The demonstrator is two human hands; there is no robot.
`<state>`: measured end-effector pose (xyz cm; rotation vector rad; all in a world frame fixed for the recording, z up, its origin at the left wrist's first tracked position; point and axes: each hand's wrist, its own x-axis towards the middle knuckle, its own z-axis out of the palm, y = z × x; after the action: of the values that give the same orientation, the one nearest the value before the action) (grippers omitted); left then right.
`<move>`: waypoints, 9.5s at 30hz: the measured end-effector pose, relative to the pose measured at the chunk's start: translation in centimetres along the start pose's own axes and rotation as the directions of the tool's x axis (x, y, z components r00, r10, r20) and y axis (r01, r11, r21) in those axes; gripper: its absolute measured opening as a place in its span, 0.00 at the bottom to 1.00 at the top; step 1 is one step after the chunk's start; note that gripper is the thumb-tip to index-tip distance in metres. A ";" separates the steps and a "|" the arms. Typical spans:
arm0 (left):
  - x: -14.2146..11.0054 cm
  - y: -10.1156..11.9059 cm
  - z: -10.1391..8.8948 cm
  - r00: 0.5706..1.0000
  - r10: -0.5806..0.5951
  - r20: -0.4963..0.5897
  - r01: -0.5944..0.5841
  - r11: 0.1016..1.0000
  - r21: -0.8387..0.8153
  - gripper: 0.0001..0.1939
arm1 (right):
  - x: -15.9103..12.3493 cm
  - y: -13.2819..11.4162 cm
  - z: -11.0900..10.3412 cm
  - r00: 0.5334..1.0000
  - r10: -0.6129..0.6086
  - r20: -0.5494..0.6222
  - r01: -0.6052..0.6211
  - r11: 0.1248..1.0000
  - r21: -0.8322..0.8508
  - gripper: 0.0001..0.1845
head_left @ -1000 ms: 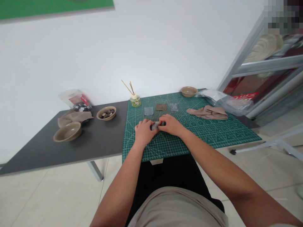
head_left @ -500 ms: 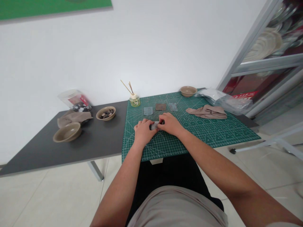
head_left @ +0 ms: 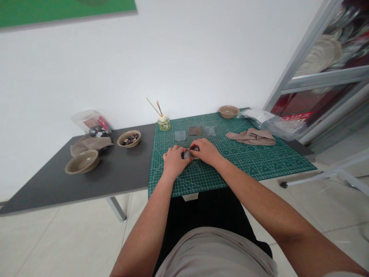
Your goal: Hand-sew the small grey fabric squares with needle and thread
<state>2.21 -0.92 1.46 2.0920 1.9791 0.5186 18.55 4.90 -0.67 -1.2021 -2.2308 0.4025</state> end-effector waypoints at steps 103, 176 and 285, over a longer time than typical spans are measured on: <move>0.3 -4.6 -3.3 0.958 0.265 0.113 -0.251 0.961 -0.119 0.02 | -0.1 0.1 -1.3 0.927 0.186 -0.326 -0.063 0.934 0.353 0.09; 1.5 -6.9 -0.8 0.996 0.043 0.073 0.029 0.641 -0.767 0.12 | 22.2 -7.2 0.3 0.977 0.108 -0.183 -0.078 0.984 0.163 0.46; 1.2 -6.3 -1.5 0.996 -0.074 -0.054 -0.009 0.507 -0.862 0.17 | 1.9 0.2 -1.8 0.838 0.537 0.096 -0.167 0.085 0.982 0.06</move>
<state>-4.16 0.65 0.50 1.3603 1.2857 1.2885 18.97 6.53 1.32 -0.8687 -0.8335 1.4945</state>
